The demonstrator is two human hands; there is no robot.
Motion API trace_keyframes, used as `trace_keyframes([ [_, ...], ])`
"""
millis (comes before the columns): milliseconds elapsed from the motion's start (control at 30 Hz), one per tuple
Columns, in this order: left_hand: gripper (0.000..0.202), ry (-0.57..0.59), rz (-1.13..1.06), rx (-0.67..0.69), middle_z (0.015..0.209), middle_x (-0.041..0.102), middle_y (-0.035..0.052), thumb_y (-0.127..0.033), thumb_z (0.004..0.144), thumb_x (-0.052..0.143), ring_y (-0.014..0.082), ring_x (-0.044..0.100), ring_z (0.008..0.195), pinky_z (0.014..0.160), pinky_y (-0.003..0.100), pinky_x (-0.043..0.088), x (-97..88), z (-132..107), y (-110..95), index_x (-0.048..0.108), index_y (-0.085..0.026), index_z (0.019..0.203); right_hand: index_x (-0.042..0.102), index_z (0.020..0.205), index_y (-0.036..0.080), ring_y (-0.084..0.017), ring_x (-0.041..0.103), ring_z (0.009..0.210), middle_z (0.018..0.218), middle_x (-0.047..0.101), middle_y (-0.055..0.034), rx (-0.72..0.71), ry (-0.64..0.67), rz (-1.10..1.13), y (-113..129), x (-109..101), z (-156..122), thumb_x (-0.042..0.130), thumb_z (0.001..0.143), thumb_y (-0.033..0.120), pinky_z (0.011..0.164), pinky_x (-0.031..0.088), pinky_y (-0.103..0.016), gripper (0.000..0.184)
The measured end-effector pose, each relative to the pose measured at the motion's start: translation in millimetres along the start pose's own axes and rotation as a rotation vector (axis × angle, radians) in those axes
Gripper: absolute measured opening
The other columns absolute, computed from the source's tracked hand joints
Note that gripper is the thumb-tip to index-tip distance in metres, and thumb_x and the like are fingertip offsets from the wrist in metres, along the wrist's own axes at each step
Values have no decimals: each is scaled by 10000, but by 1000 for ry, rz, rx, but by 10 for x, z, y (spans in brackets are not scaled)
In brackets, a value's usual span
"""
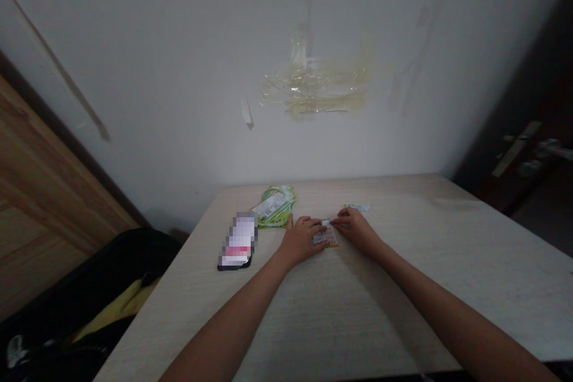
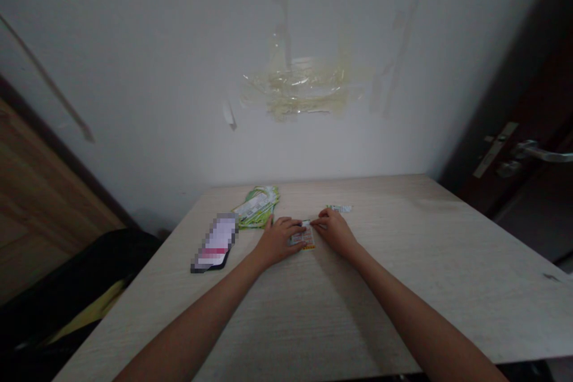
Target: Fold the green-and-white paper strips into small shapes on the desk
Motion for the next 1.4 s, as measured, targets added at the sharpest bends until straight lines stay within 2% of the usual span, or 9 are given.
trace_keyframes([
  [500, 387, 1, 25, 12, 1315, 587, -13, -520, 838, 624, 270, 441, 1258, 1122, 661, 84, 24, 3, 11, 614, -380, 1198, 690, 1148, 273, -238, 555, 998, 1057, 584, -97, 38, 12, -123, 145, -56, -13, 563, 878, 269, 897, 447, -391, 298],
  [700, 373, -21, 17, 11, 1307, 594, -17, -524, 840, 617, 271, 449, 1254, 1129, 649, 90, 2, -4, -8, 620, -383, 1186, 748, 998, 254, -236, 583, 957, 1025, 638, -95, -34, -14, -26, 120, -70, -46, 583, 868, 300, 886, 473, -401, 215],
  [833, 384, -9, 15, 5, 1309, 593, -13, -528, 838, 619, 271, 444, 1259, 1132, 647, 78, 3, -3, -6, 621, -375, 1190, 761, 934, 253, -235, 595, 930, 987, 654, -85, -28, -29, -12, 130, -81, -43, 610, 850, 304, 881, 478, -396, 181],
  [1133, 383, -8, -2, 9, 1314, 591, -7, -536, 846, 602, 267, 438, 1260, 1132, 644, 58, 8, 1, 2, 617, -371, 1192, 766, 889, 247, -225, 601, 903, 943, 647, -79, 44, -32, -14, 203, -126, -33, 651, 821, 300, 864, 486, -368, 144],
  [1400, 382, -9, 9, 9, 1319, 586, -11, -538, 850, 597, 267, 434, 1261, 1125, 657, 65, 18, -1, 0, 616, -367, 1191, 757, 961, 242, -227, 604, 930, 990, 642, -86, 3, 13, -1, 246, -180, -47, 670, 793, 285, 894, 491, -380, 194],
])
Point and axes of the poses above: each hand's wrist, its own z-axis towards the middle knuckle, its own x-axis out of the palm, y = z × x, the point moved 5 cm from there along z, towards the middle knuckle
